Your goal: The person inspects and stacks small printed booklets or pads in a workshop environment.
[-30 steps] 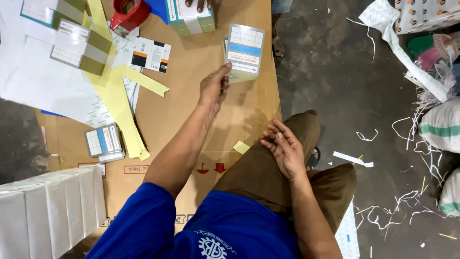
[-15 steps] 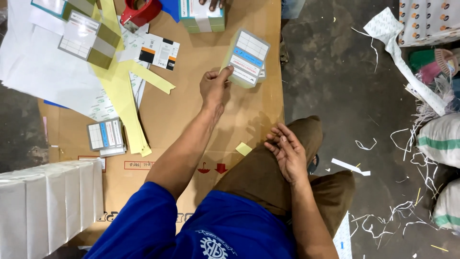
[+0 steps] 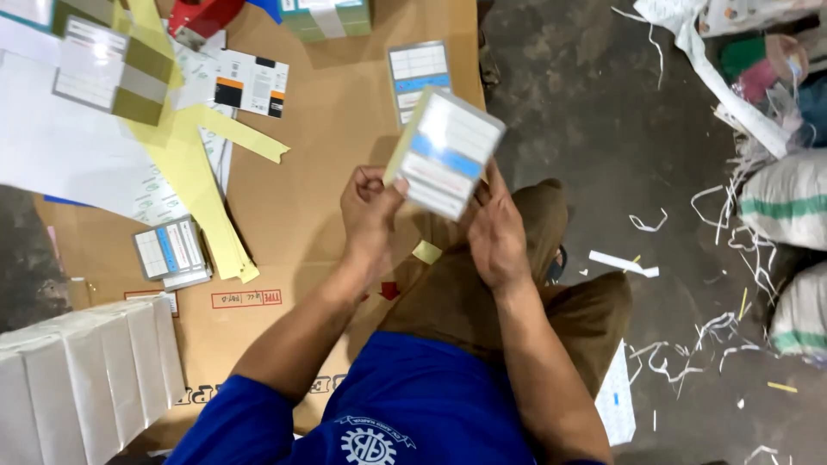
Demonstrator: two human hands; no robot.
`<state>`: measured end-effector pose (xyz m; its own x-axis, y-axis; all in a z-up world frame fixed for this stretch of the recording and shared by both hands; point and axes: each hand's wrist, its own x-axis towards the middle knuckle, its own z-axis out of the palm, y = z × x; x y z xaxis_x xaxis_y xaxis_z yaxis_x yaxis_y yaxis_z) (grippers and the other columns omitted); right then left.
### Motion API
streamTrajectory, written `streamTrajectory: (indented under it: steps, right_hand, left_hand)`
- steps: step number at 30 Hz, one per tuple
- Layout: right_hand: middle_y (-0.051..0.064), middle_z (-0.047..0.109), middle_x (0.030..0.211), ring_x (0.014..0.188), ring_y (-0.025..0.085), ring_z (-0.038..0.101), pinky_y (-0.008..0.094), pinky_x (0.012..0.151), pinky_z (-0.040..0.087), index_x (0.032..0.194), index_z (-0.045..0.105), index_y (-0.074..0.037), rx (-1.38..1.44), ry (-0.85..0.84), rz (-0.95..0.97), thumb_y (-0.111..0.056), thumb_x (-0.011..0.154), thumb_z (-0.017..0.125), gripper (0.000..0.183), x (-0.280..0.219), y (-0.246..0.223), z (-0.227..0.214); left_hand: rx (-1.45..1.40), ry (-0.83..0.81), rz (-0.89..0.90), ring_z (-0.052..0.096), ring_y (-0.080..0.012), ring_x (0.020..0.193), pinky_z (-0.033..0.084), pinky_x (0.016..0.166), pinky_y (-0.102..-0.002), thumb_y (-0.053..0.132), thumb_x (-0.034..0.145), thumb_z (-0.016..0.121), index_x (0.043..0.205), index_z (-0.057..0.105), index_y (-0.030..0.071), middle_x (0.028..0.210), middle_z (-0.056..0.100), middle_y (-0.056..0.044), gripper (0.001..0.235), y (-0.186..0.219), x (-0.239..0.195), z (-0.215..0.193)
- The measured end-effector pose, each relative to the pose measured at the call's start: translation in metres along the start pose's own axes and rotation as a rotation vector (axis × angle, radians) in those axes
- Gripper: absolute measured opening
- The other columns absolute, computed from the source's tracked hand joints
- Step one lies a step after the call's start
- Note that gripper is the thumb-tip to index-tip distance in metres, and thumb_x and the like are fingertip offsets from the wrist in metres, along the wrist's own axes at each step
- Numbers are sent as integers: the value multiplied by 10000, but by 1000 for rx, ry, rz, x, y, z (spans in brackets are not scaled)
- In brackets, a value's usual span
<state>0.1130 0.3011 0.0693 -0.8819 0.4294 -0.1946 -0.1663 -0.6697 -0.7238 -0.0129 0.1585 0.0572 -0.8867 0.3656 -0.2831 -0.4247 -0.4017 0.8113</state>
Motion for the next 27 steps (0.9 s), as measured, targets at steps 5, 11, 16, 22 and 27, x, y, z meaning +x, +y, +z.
streamTrajectory:
  steps: [5, 11, 16, 22, 27]
  right_hand:
    - [114, 602, 1437, 1337, 275, 578, 456, 1173, 449, 1515, 459, -18, 312, 75, -13, -367, 1104, 554, 547, -7, 24, -25]
    - [161, 652, 1318, 1207, 298, 625, 446, 1079, 508, 1478, 471, 26, 500, 5, 29, -323, 1092, 530, 524, -18, 19, -43]
    - [196, 633, 1175, 1064, 276, 607, 375, 990, 526, 1573, 400, 100, 555, -81, 145, -352, 967, 535, 768, -20, 4, -22]
    - [234, 609, 1170, 1082, 311, 627, 418, 1032, 532, 1583, 330, 142, 551, -68, 158, -360, 917, 519, 855, -22, 11, -28]
    - [204, 610, 1235, 1110, 356, 646, 479, 1034, 525, 1619, 299, 86, 521, -73, 212, -367, 921, 523, 861, -23, 7, -25]
  left_hand:
    - [251, -178, 241, 645, -153, 1094, 571, 982, -306, 82, 819, 844, 1137, 460, -3, 1228, 594, -106, 506, 15, -63, 40]
    - [614, -329, 415, 588, -243, 1183, 517, 1030, -355, 146, 750, 947, 1175, 458, -9, 1267, 507, -160, 666, 12, -100, 49]
    - [602, -503, 328, 578, -255, 1230, 515, 1081, -378, 166, 823, 905, 1237, 467, -5, 1274, 517, -160, 627, 26, -104, 47]
    - [683, -433, 163, 680, -191, 1067, 567, 973, -344, 214, 836, 871, 1272, 517, -14, 1161, 643, -125, 605, 28, -97, 51]
    - [748, -420, 178, 697, -193, 982, 573, 908, -340, 224, 811, 882, 1226, 548, -11, 1096, 666, -121, 582, 30, -90, 52]
